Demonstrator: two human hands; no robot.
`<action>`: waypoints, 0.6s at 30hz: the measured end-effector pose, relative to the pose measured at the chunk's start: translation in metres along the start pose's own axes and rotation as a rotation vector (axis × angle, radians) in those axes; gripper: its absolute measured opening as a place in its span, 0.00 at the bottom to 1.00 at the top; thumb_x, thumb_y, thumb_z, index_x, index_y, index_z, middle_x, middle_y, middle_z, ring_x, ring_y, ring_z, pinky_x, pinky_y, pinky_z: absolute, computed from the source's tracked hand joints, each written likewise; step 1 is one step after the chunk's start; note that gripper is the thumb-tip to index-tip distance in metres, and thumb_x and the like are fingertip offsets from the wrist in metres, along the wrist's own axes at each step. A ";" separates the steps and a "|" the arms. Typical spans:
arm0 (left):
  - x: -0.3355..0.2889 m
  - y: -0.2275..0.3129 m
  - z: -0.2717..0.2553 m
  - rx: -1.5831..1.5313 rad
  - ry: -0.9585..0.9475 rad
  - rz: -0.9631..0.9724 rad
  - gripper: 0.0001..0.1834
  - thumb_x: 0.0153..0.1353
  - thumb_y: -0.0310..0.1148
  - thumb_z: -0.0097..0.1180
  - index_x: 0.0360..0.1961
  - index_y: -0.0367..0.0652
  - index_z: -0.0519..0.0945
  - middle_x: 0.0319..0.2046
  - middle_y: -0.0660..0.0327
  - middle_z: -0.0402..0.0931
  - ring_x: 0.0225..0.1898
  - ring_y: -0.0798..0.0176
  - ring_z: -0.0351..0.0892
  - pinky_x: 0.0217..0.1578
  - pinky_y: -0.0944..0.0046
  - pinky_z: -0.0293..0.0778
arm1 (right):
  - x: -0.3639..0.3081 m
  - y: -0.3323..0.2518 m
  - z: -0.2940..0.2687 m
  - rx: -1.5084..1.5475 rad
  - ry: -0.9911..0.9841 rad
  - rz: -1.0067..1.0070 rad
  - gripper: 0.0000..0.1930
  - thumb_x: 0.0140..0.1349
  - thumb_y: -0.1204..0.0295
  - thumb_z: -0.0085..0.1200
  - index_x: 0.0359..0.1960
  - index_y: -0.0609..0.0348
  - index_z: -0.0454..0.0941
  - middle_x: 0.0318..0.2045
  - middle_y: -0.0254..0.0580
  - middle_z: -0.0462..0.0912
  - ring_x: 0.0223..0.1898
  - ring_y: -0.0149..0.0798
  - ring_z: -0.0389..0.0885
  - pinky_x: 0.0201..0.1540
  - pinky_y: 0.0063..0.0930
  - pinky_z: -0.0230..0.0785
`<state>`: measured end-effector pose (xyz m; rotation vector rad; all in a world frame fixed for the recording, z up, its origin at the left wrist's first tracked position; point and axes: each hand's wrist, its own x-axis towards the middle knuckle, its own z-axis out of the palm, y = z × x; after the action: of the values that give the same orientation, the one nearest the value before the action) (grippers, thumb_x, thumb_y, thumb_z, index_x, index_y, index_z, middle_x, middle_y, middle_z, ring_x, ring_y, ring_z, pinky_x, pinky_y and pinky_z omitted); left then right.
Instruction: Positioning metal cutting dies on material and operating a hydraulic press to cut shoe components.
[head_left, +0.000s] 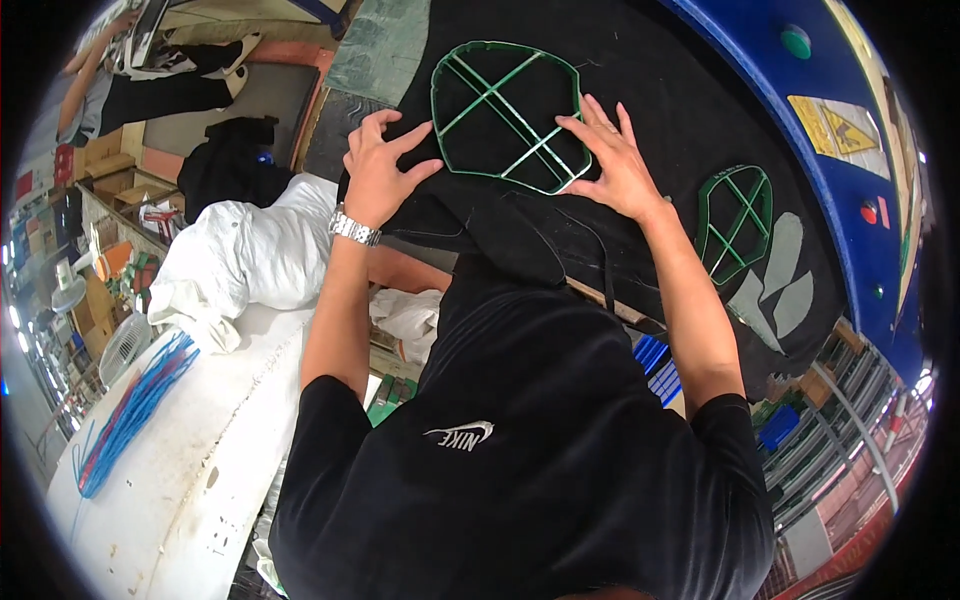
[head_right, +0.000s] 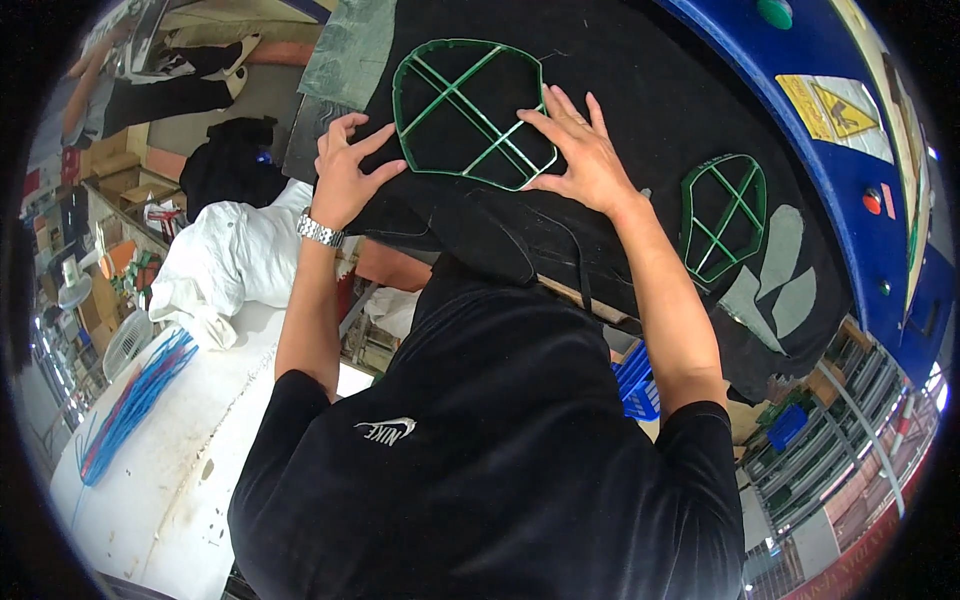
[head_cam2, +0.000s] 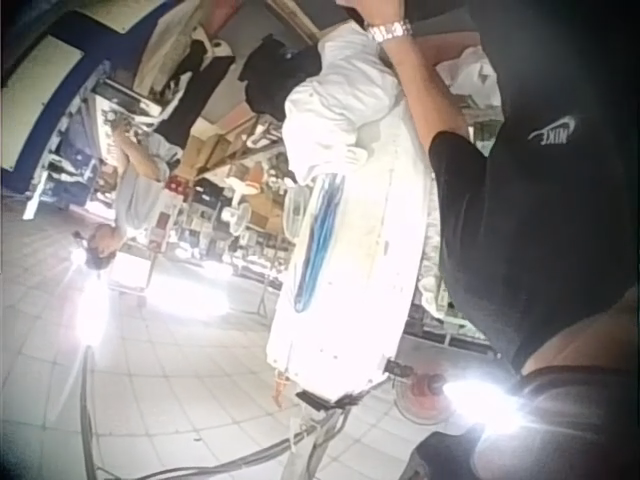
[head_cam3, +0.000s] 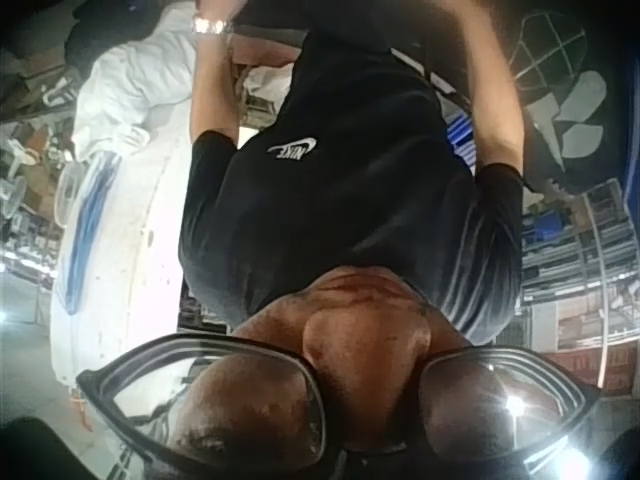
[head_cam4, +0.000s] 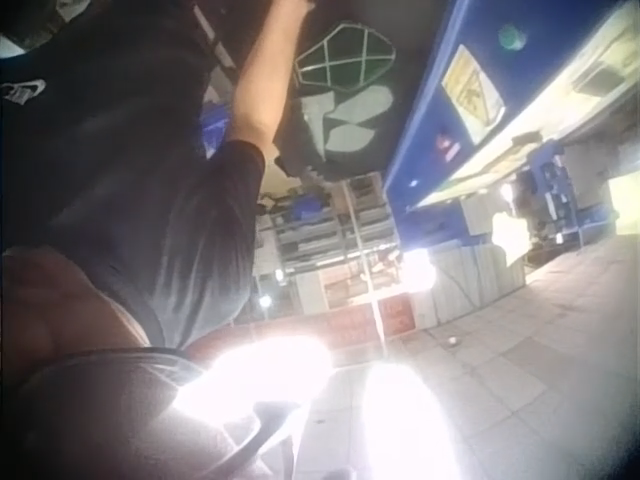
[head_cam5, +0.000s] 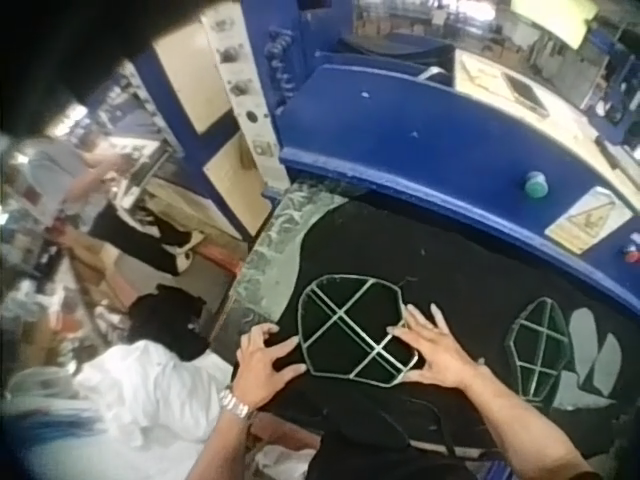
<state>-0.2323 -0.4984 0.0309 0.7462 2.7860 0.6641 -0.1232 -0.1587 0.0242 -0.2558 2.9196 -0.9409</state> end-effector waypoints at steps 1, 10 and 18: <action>0.000 -0.001 0.001 0.001 0.009 -0.003 0.29 0.51 0.45 0.76 0.57 0.63 0.86 0.61 0.58 0.69 0.60 0.48 0.68 0.58 0.48 0.69 | 0.000 -0.001 0.000 -0.003 -0.003 0.000 0.50 0.41 0.55 0.78 0.72 0.38 0.68 0.77 0.49 0.58 0.80 0.46 0.51 0.81 0.55 0.32; -0.002 -0.001 0.002 -0.002 0.008 0.011 0.29 0.52 0.44 0.75 0.58 0.64 0.85 0.62 0.60 0.68 0.61 0.48 0.67 0.58 0.48 0.68 | -0.002 0.003 -0.001 -0.022 -0.005 -0.018 0.51 0.42 0.54 0.78 0.72 0.37 0.67 0.77 0.48 0.58 0.80 0.45 0.50 0.81 0.55 0.32; 0.069 -0.012 -0.024 -0.237 -0.039 0.130 0.28 0.60 0.39 0.69 0.62 0.47 0.80 0.54 0.47 0.78 0.58 0.43 0.77 0.60 0.54 0.72 | -0.009 -0.004 -0.023 0.004 0.025 -0.012 0.46 0.52 0.51 0.73 0.72 0.50 0.67 0.73 0.51 0.66 0.77 0.50 0.58 0.79 0.52 0.46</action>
<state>-0.3038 -0.4810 0.0426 0.8835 2.5786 0.9719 -0.1160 -0.1470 0.0450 -0.2631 2.9418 -0.9586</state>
